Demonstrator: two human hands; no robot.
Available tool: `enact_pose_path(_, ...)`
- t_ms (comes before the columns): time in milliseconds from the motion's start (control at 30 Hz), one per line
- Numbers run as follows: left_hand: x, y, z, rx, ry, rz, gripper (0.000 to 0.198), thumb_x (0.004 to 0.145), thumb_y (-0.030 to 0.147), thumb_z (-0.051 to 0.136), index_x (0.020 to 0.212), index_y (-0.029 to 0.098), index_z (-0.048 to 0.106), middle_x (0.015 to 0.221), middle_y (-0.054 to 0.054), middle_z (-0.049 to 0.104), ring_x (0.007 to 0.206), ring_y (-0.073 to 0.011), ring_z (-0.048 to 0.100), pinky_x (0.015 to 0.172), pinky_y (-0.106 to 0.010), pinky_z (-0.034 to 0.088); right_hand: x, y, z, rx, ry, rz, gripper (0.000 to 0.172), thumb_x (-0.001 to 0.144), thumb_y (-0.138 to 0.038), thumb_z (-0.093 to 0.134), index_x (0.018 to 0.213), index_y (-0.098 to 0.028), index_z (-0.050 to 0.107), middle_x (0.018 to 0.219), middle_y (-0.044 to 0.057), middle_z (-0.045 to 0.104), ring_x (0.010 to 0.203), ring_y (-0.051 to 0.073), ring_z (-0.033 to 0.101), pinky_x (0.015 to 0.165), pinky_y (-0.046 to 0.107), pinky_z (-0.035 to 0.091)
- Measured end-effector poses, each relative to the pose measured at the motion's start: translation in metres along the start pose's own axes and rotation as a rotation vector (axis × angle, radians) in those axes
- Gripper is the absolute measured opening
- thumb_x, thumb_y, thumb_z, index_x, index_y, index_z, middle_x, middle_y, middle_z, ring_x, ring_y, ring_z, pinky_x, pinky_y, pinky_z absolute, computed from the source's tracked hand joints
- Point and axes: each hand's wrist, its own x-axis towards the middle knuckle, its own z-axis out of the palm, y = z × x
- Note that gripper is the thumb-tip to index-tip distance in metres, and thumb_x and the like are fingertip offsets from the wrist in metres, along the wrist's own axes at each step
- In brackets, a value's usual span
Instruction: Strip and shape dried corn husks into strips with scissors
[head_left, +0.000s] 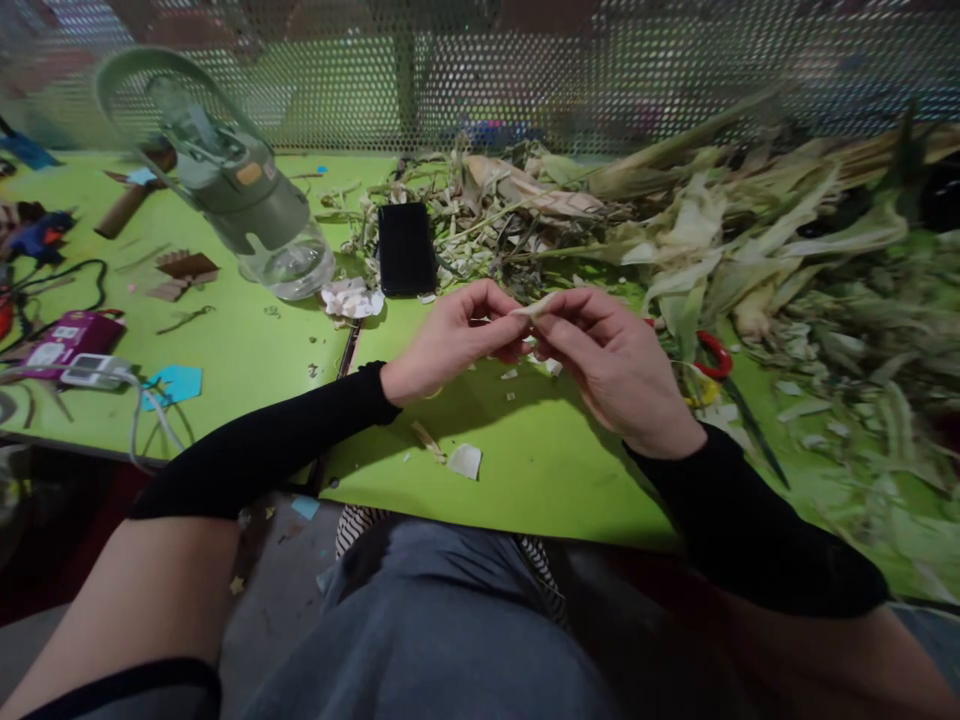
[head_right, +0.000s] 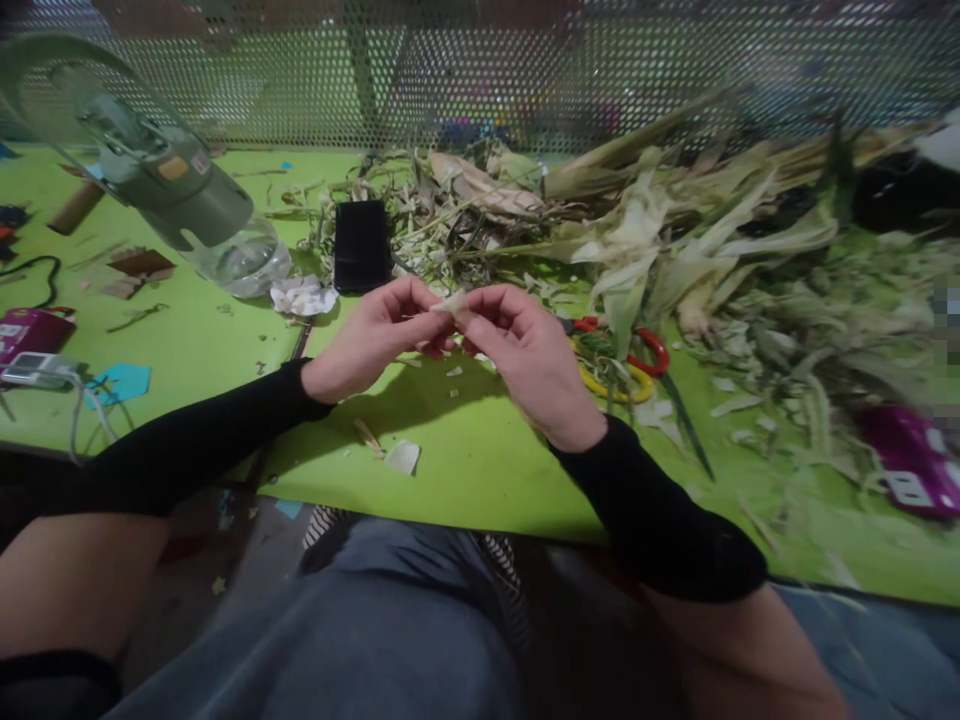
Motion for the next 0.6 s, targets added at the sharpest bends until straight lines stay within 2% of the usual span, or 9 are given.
enact_pose_path(133,0.000,0.004,-0.003,-0.154,-0.039,-0.195,0.020,0.096,0.020,0.072,0.086,0.017,0.055,0.078,0.003,0.071,0.071,-0.0065,0.070,0.074,-0.022,0.059,0.001,-0.002,-0.007,-0.162,-0.076,-0.082,0.030,0.086,-0.050,0.085,0.094,-0.024,0.073,0.089,0.002,0.073,0.080,0.017,0.069,0.076,0.034,0.060)
enact_pose_path(233,0.000,0.005,-0.005,-0.200,-0.086,-0.244,0.015,0.097,0.019,0.070,0.090,0.016,0.058,0.079,0.002,0.072,0.071,-0.0065,0.071,0.076,-0.022,0.060,0.002,-0.005,-0.010,-0.238,-0.045,-0.141,0.032,0.085,-0.054,0.085,0.090,-0.024,0.074,0.086,0.002,0.073,0.078,0.018,0.067,0.072,0.033,0.058)
enact_pose_path(333,-0.001,0.005,-0.004,-0.173,-0.100,-0.151,0.019,0.096,0.022,0.074,0.092,0.017,0.057,0.079,0.002,0.073,0.072,-0.0069,0.072,0.075,-0.022,0.060,0.002,-0.005,-0.009,-0.208,0.008,-0.118,0.037,0.085,-0.058,0.084,0.089,-0.024,0.072,0.082,0.002,0.071,0.074,0.016,0.064,0.067,0.032,0.055)
enact_pose_path(500,-0.002,0.002,-0.001,-0.011,-0.096,0.079,0.038,0.086,0.041,0.084,0.088,0.018,0.053,0.081,0.001,0.072,0.075,-0.0094,0.072,0.073,-0.023,0.059,0.002,0.003,-0.005,-0.028,0.025,-0.018,0.043,0.082,-0.063,0.085,0.085,-0.023,0.070,0.076,-0.001,0.067,0.066,0.013,0.060,0.064,0.029,0.053)
enact_pose_path(600,-0.001,-0.001,-0.001,0.108,-0.071,0.154,0.041,0.080,0.039,0.089,0.087,0.018,0.054,0.081,0.002,0.068,0.071,-0.0078,0.068,0.066,-0.021,0.054,0.002,0.005,-0.004,0.000,0.025,-0.008,0.041,0.081,-0.060,0.088,0.085,-0.023,0.071,0.074,-0.002,0.065,0.065,0.012,0.058,0.064,0.028,0.051)
